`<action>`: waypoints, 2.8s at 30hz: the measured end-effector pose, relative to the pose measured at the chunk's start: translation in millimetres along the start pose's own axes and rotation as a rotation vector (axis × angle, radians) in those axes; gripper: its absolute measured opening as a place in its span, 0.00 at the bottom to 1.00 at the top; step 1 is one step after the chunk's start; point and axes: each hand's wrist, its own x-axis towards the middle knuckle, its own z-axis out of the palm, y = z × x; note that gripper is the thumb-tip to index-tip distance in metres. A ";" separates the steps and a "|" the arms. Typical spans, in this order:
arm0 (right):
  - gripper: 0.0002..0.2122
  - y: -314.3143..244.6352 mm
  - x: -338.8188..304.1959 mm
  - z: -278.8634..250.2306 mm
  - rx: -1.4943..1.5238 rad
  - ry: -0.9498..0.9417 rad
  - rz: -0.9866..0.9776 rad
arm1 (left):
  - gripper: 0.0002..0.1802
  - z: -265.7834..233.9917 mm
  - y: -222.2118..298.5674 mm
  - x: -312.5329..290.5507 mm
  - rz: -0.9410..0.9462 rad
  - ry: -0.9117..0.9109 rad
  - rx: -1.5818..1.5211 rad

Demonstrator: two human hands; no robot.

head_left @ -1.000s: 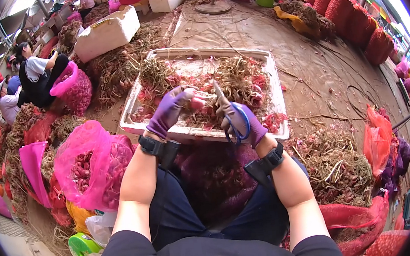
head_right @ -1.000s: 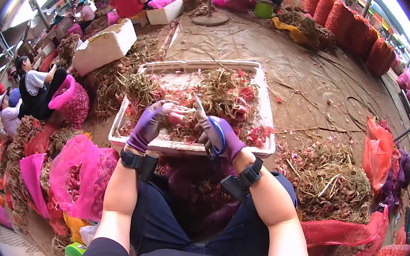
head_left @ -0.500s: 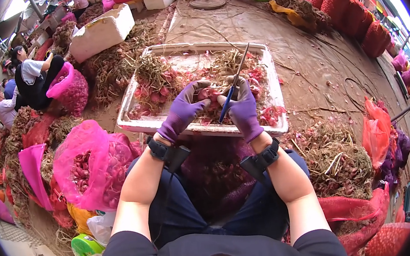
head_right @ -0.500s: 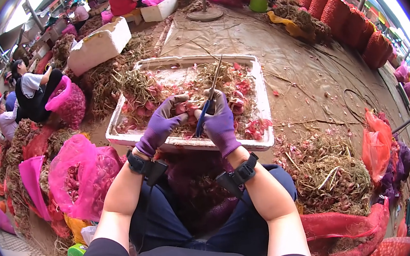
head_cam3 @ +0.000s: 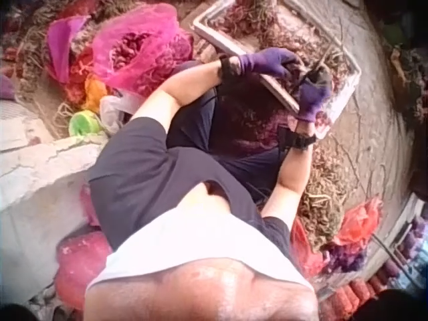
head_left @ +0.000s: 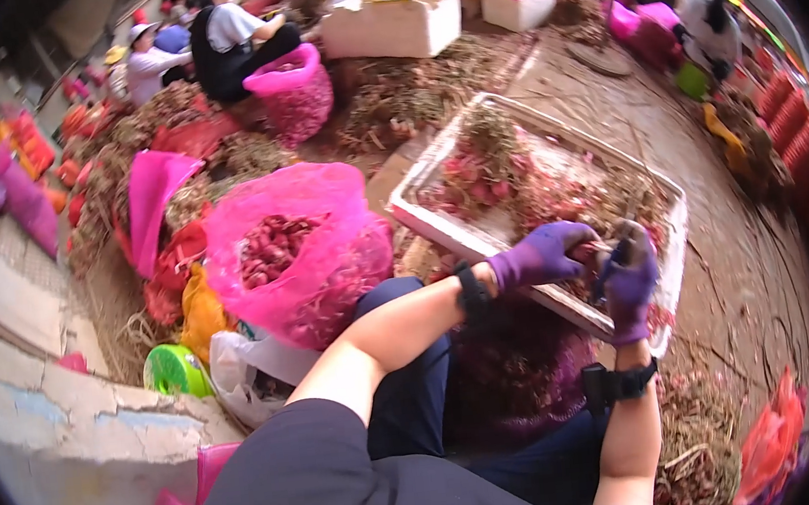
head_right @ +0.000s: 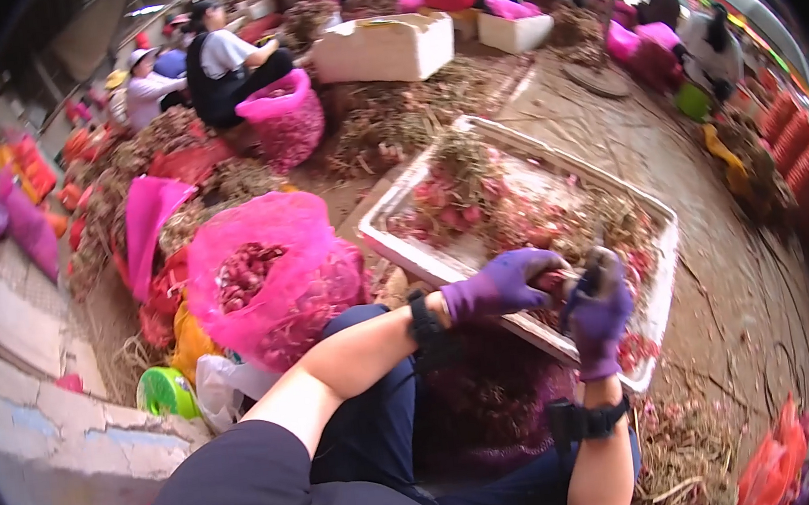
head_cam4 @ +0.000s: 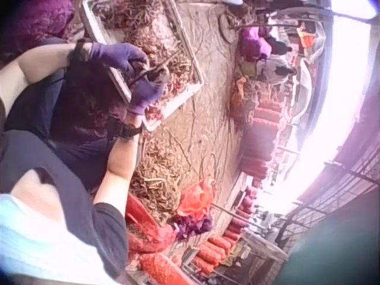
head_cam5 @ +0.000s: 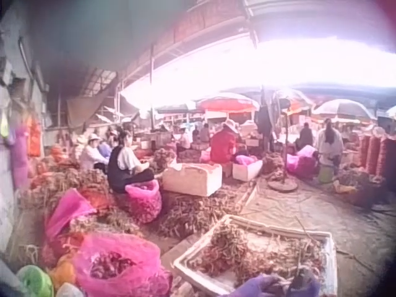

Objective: The person picks up shallots from a tray, trims the roots and stems using shears, and drops the trimmed shallots into a pink mesh bag.

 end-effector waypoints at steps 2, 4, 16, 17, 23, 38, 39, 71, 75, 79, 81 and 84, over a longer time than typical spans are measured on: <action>0.18 7.4 0.6 -1.7 0.187 0.061 0.178 | 0.22 1.3 -1.6 -0.9 -0.101 -0.040 -0.461; 0.19 22.9 0.4 -7.2 0.315 0.125 0.442 | 0.20 4.9 0.7 1.1 -0.095 -0.093 -0.682; 0.16 3.3 2.5 -19.4 0.558 0.066 0.561 | 0.16 -19.8 -9.8 5.5 -0.328 0.076 -1.359; 0.17 -18.5 7.6 -7.8 0.455 0.043 0.577 | 0.15 -24.8 -12.3 -1.1 -0.351 0.074 -1.235; 0.22 3.0 0.7 4.7 0.772 -0.070 0.565 | 0.15 -14.0 -5.3 -1.8 -0.398 -0.008 -1.161; 0.23 3.3 -4.4 -2.7 0.506 -0.048 0.501 | 0.13 2.1 -2.6 -5.2 -0.411 0.122 -0.782; 0.23 1.4 -3.6 -2.1 0.612 -0.023 0.563 | 0.12 2.3 -0.3 -5.0 -0.440 0.147 -0.807; 0.20 -6.7 -4.5 -1.8 0.892 -0.097 0.645 | 0.24 -5.3 1.3 -3.8 -0.193 0.066 -0.124; 0.21 -6.8 -0.9 -3.9 0.707 -0.184 0.599 | 0.25 0.6 8.8 -8.5 -0.247 0.108 -0.164; 0.19 -6.4 4.6 -14.7 0.804 -0.210 0.610 | 0.24 -0.5 12.0 -5.1 -0.217 0.056 -0.295; 0.18 -9.0 4.9 -12.6 0.879 -0.119 0.678 | 0.24 0.0 9.5 -4.0 -0.233 0.047 -0.516; 0.17 -9.6 1.3 -18.1 0.968 -0.002 0.850 | 0.16 3.6 11.3 -3.4 -0.219 0.044 -0.592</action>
